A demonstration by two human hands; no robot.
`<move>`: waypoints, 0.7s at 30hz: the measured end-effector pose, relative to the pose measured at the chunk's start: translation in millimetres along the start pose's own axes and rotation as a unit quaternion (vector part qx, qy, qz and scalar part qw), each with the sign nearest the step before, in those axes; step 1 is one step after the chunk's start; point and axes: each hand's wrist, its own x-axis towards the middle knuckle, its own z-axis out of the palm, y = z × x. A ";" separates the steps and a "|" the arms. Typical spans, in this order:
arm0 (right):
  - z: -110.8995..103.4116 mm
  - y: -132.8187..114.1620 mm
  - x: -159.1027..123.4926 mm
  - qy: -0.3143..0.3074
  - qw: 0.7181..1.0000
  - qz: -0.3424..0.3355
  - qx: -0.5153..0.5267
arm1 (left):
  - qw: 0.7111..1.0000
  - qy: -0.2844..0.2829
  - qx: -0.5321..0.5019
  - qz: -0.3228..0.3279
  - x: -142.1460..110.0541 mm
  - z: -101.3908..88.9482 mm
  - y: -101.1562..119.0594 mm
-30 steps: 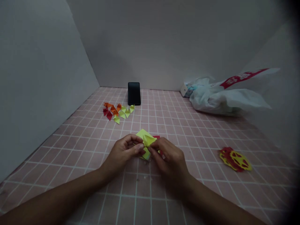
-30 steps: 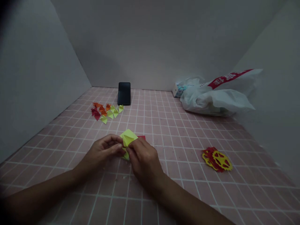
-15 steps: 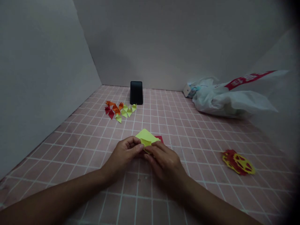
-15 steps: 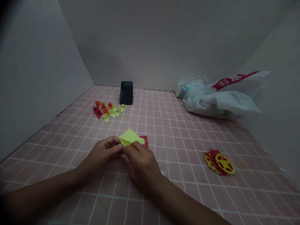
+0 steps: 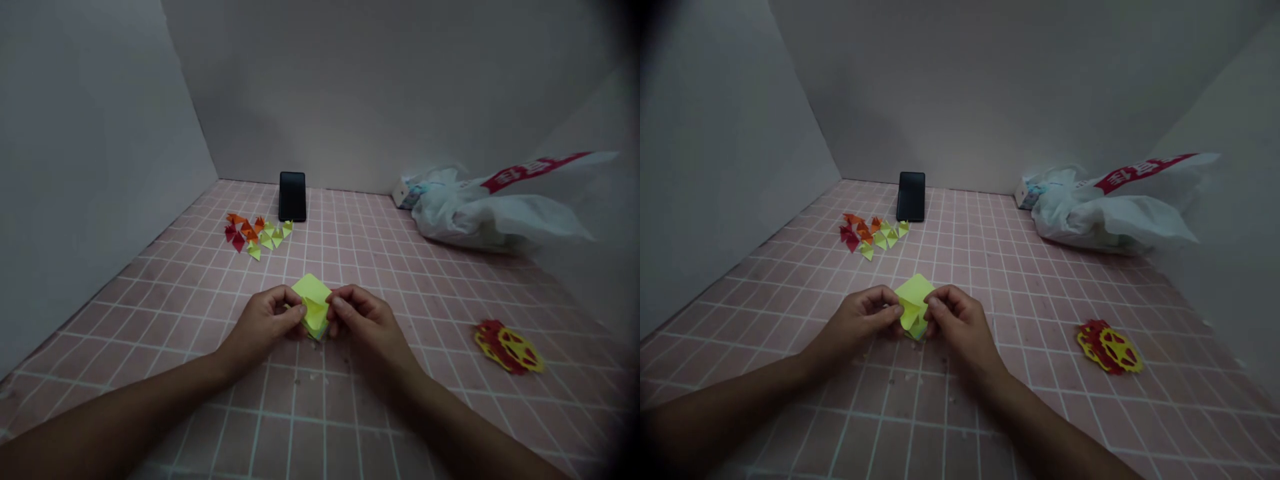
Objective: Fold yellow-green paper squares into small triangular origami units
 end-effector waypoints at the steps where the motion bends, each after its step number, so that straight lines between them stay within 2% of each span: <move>1: 0.7 2.4 2.0 -0.021 0.999 0.028 0.030 | 1.000 -0.002 0.002 0.001 -0.6 0.3 0.0; 6: 4.7 8.7 3.3 -0.050 0.992 0.060 0.099 | 1.000 -0.002 -0.001 0.019 -0.3 0.4 -1.5; 21: 12.3 -1.2 -1.7 -0.051 0.992 0.081 0.083 | 0.999 -0.014 -0.006 0.048 -3.3 1.3 -1.8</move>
